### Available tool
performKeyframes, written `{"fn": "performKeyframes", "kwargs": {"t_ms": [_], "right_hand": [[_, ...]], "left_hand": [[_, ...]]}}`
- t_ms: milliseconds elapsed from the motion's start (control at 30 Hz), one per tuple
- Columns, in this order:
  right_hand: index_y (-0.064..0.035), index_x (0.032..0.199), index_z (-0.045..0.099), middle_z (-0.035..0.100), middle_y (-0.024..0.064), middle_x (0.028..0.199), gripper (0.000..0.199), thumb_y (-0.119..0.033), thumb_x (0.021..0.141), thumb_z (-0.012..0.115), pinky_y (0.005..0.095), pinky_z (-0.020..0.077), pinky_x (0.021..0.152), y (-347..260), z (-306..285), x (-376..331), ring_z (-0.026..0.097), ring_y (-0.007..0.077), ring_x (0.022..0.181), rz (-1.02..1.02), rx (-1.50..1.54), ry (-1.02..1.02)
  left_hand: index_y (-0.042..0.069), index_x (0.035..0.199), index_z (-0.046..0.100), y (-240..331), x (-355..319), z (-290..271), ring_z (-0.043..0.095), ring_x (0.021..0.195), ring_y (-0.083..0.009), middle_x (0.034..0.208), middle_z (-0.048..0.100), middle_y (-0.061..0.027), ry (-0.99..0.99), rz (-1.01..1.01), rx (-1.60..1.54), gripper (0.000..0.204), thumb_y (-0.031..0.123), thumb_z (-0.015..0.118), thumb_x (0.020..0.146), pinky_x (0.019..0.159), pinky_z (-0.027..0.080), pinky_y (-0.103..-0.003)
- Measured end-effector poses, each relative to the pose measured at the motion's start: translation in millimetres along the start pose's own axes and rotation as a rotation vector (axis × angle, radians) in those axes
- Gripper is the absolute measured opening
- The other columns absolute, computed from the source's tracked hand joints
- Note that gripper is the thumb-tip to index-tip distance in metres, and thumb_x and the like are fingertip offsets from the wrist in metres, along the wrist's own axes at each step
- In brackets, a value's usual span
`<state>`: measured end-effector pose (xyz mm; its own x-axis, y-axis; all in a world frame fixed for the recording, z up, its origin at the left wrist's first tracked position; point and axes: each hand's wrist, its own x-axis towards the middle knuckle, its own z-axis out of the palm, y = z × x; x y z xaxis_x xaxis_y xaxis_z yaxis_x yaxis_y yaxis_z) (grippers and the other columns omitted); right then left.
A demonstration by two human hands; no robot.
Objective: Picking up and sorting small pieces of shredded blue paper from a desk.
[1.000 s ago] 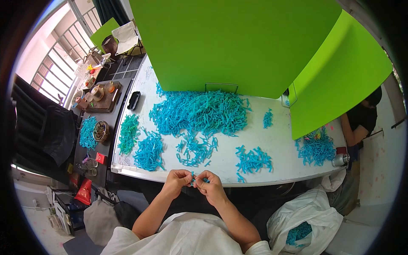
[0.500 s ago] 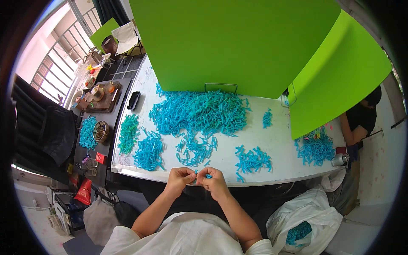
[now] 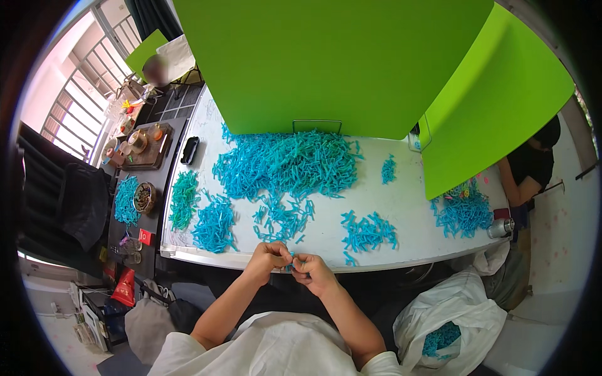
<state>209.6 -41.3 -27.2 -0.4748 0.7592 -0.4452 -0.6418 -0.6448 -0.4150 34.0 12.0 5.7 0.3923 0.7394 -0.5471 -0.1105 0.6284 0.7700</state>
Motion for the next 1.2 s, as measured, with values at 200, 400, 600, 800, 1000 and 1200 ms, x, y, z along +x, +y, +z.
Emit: {"fn": "performKeyframes", "kwargs": {"t_ms": [200,400,600,800,1000,1200], "right_hand": [[-0.0047,0.096,0.063,0.053,-0.0004,0.075,0.019,-0.023,0.095,0.066,0.0181,0.0274,0.046,0.5,-4.7,-14.1,0.04,0.0052,0.056,-0.072,-0.023,0.142],[-0.0021,0.103,0.063,0.066,0.0082,0.09,0.032,-0.033,0.1,0.059,0.0214,0.0348,0.048,-22.9,-10.6,-59.8,0.048,0.009,0.059,-0.344,-0.045,0.519],[0.0011,0.114,0.059,0.064,0.0156,0.102,0.051,-0.047,0.103,0.045,0.0319,0.0545,0.076,-46.5,-5.9,-75.4,0.064,0.0238,0.089,-0.446,0.249,0.521],[0.0032,0.119,0.055,0.063,0.0171,0.11,0.054,-0.046,0.104,0.041,0.0401,0.0552,0.087,-42.4,16.6,-55.0,0.063,0.0301,0.104,-0.383,0.224,0.431],[0.0017,0.121,0.056,0.064,0.0141,0.111,0.052,-0.045,0.105,0.039,0.0339,0.0544,0.077,-24.5,31.6,-25.4,0.064,0.0238,0.097,-0.257,0.179,0.321],[0.0009,0.118,0.057,0.063,0.0094,0.103,0.044,-0.038,0.105,0.044,0.0309,0.0537,0.075,-11.2,37.0,-12.5,0.063,0.0186,0.093,-0.21,0.207,0.262]], "left_hand": [[0.001,0.078,0.068,-13.3,14.1,10.5,0.058,0.067,-0.0125,0.077,0.064,-0.0035,-0.004,-0.008,0.094,0.003,-0.002,0.07,0.078,0.061,0.045,-0.027],[0.0,0.092,0.071,-8.6,39.8,36.9,0.065,0.068,-0.0135,0.08,0.069,-0.0059,0.086,-0.001,0.08,0.012,0.008,0.073,0.084,0.063,0.053,-0.029],[-0.001,0.102,0.071,-14.2,48.9,76.9,0.067,0.063,-0.0159,0.086,0.072,-0.0129,0.06,0.534,0.63,0.02,0.011,0.072,0.087,0.059,0.052,-0.027],[0.01,0.085,0.072,17.7,-1.9,70.2,0.059,0.064,-0.0244,0.079,0.061,-0.0066,0.237,0.898,0.893,0.014,0.006,0.078,0.073,0.058,0.049,-0.036],[0.013,0.082,0.072,18.6,-25.6,49.4,0.062,0.08,-0.025,0.084,0.061,-0.0042,0.194,0.857,1.003,0.022,0.003,0.077,0.063,0.067,0.05,-0.037],[0.011,0.081,0.071,11.2,-28.5,32.4,0.061,0.078,-0.0267,0.081,0.061,-0.0046,0.181,0.948,1.04,0.018,0.003,0.075,0.066,0.066,0.052,-0.039]]}}
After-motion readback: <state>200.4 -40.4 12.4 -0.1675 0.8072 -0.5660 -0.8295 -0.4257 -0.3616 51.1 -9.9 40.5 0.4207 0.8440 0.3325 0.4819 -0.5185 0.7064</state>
